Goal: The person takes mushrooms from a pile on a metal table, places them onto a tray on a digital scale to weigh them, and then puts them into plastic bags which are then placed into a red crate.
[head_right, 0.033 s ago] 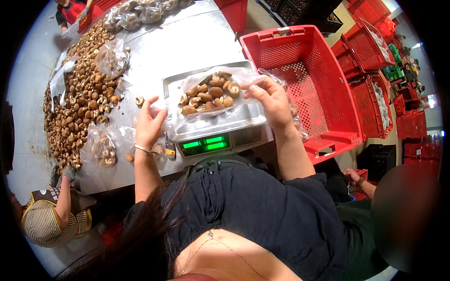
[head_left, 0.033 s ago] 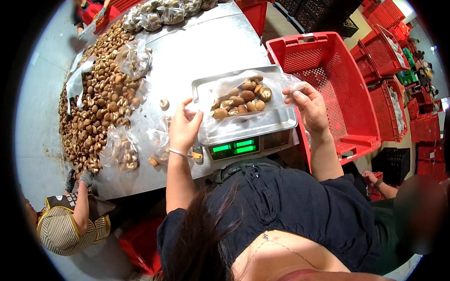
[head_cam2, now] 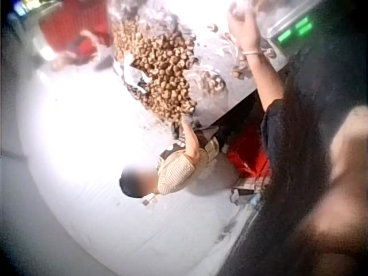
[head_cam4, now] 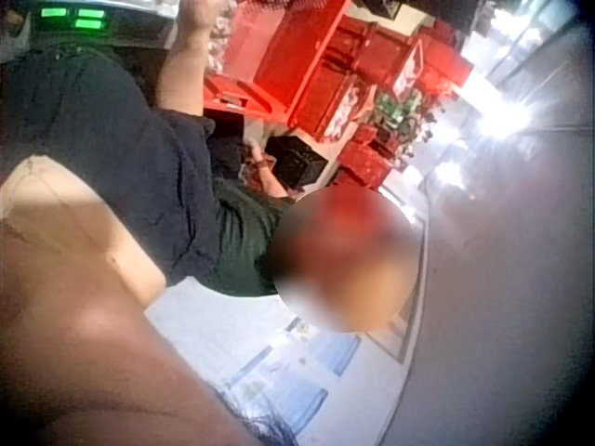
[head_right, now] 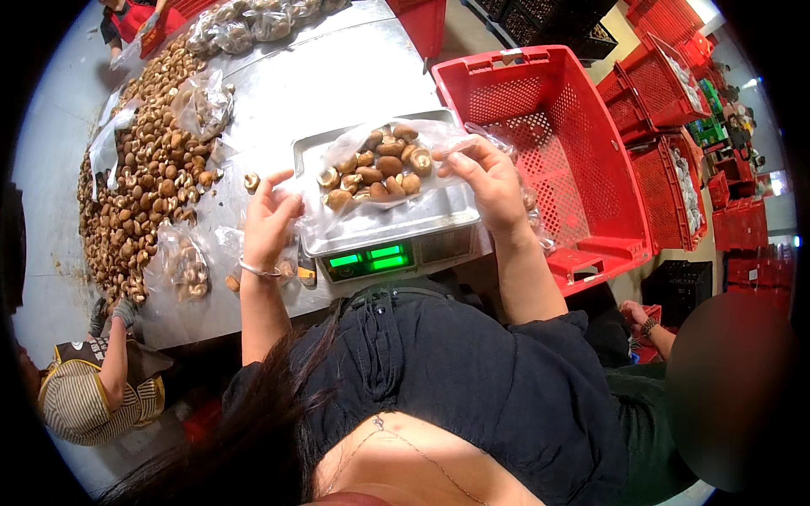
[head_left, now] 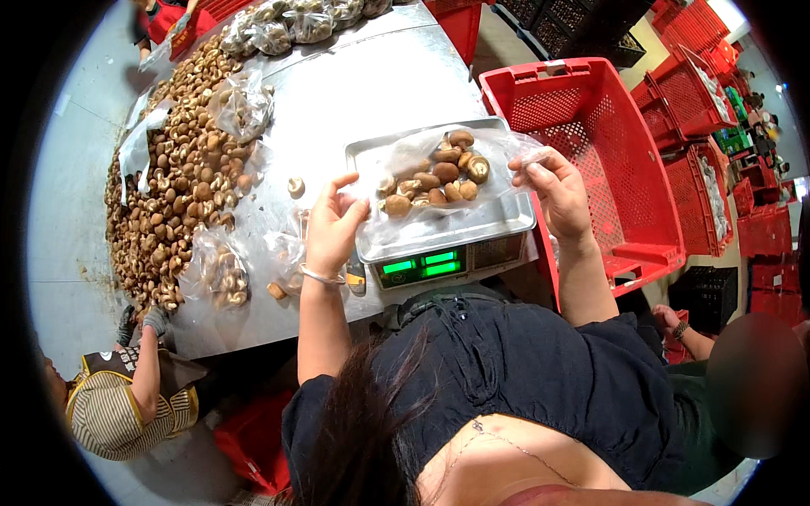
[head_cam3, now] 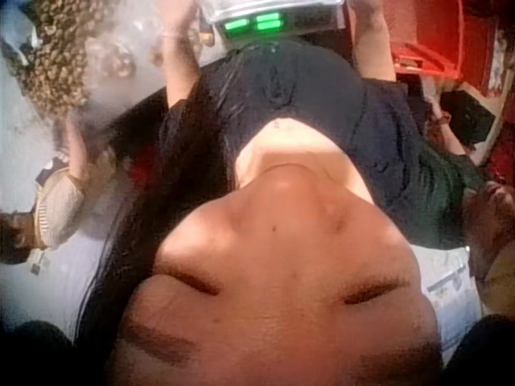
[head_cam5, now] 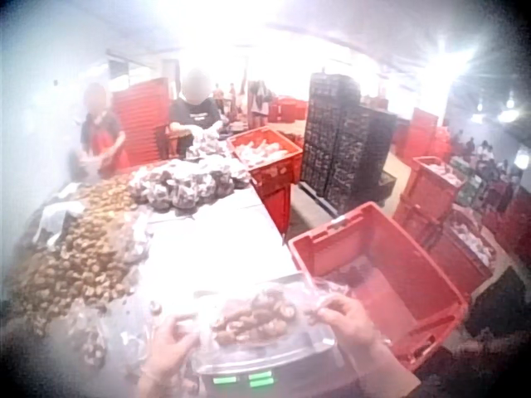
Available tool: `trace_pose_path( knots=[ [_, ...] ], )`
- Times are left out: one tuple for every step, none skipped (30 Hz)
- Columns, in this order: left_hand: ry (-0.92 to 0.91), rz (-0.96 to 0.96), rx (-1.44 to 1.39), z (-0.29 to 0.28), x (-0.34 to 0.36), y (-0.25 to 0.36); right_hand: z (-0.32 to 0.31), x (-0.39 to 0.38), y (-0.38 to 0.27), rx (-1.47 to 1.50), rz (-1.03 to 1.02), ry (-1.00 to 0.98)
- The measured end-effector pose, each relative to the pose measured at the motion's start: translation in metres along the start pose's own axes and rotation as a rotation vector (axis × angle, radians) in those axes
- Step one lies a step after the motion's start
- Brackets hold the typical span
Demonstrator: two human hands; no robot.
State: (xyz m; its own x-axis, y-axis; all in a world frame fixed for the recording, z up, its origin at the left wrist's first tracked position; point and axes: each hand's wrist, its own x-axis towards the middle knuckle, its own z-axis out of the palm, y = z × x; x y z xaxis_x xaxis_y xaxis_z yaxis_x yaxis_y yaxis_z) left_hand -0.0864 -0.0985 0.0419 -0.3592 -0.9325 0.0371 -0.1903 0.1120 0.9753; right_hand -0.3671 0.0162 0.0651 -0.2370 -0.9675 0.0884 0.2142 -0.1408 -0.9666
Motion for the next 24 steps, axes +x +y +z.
trace_pose_path(
  knots=[
    [-0.155, -0.111, -0.420, -0.002, 0.001, 0.004, 0.003, 0.003, 0.001, -0.095, -0.092, 0.081],
    [-0.135, -0.038, -0.525, 0.004, -0.002, 0.018, 0.012, 0.007, -0.001, -0.195, -0.182, 0.163],
    [-0.127, -0.020, -0.532, 0.006, -0.004, 0.026, 0.019, 0.010, -0.006, -0.290, -0.273, 0.239],
    [-0.118, -0.002, -0.539, 0.006, -0.005, 0.033, 0.023, 0.010, -0.017, -0.634, -0.430, 0.299],
    [-0.100, 0.023, -0.542, 0.006, -0.007, 0.039, 0.039, 0.009, -0.030, -0.666, -0.587, 0.330],
    [-0.123, 0.012, -0.506, 0.008, -0.008, 0.045, 0.048, 0.008, -0.038, -0.656, -0.694, 0.149],
    [-0.152, 0.022, -0.536, 0.011, -0.010, 0.045, 0.057, 0.007, -0.044, -0.639, -0.797, -0.035],
    [-0.183, 0.020, -0.530, 0.014, -0.014, 0.048, 0.071, 0.004, -0.048, -0.623, -0.733, -0.309],
    [-0.219, 0.014, -0.523, 0.015, -0.018, 0.051, 0.085, 0.004, -0.042, -0.732, -0.665, -0.410],
    [-0.217, 0.030, -0.518, 0.015, -0.020, 0.049, 0.091, 0.014, -0.027, -0.777, -0.457, -0.441],
    [-0.210, 0.053, -0.509, 0.014, -0.022, 0.048, 0.088, 0.029, -0.003, -0.824, -0.245, -0.463],
    [-0.218, 0.079, -0.503, 0.015, -0.021, 0.048, 0.062, 0.051, 0.037, -0.959, -0.260, -0.338],
    [-0.218, 0.101, -0.491, 0.015, -0.021, 0.049, 0.037, 0.065, 0.074, -1.081, -0.275, -0.217],
    [-0.217, 0.115, -0.461, 0.013, -0.022, 0.045, 0.021, 0.065, 0.086, -1.257, -0.193, -0.157],
    [-0.237, 0.100, -0.470, 0.009, -0.024, 0.039, 0.011, 0.065, 0.088, -1.431, -0.111, -0.100],
    [-0.240, 0.087, -0.481, 0.007, -0.025, 0.038, 0.005, 0.067, 0.092, -1.452, -0.125, -0.111],
    [-0.250, 0.065, -0.492, 0.006, -0.027, 0.036, 0.003, 0.063, 0.094, -1.471, -0.128, -0.120],
    [-0.246, 0.072, -0.515, 0.007, -0.026, 0.036, 0.002, 0.061, 0.095, -1.490, -0.131, -0.127],
    [-0.244, 0.079, -0.538, 0.010, -0.024, 0.038, 0.002, 0.065, 0.096, -1.535, -0.025, -0.155],
    [-0.242, 0.091, -0.557, 0.011, -0.022, 0.039, 0.003, 0.076, 0.097, -1.575, 0.076, -0.180],
    [-0.258, 0.101, -0.540, 0.011, -0.021, 0.039, 0.004, 0.082, 0.098, -1.612, 0.178, -0.202],
    [-0.277, 0.111, -0.524, 0.012, -0.020, 0.039, 0.004, 0.082, 0.103, -1.659, 0.177, -0.176],
    [-0.290, 0.121, -0.504, 0.011, -0.020, 0.039, 0.004, 0.080, 0.104, -1.623, 0.125, -0.134],
    [-0.294, 0.119, -0.478, 0.011, -0.020, 0.039, 0.004, 0.075, 0.104, -1.587, 0.074, -0.091]
  ],
)
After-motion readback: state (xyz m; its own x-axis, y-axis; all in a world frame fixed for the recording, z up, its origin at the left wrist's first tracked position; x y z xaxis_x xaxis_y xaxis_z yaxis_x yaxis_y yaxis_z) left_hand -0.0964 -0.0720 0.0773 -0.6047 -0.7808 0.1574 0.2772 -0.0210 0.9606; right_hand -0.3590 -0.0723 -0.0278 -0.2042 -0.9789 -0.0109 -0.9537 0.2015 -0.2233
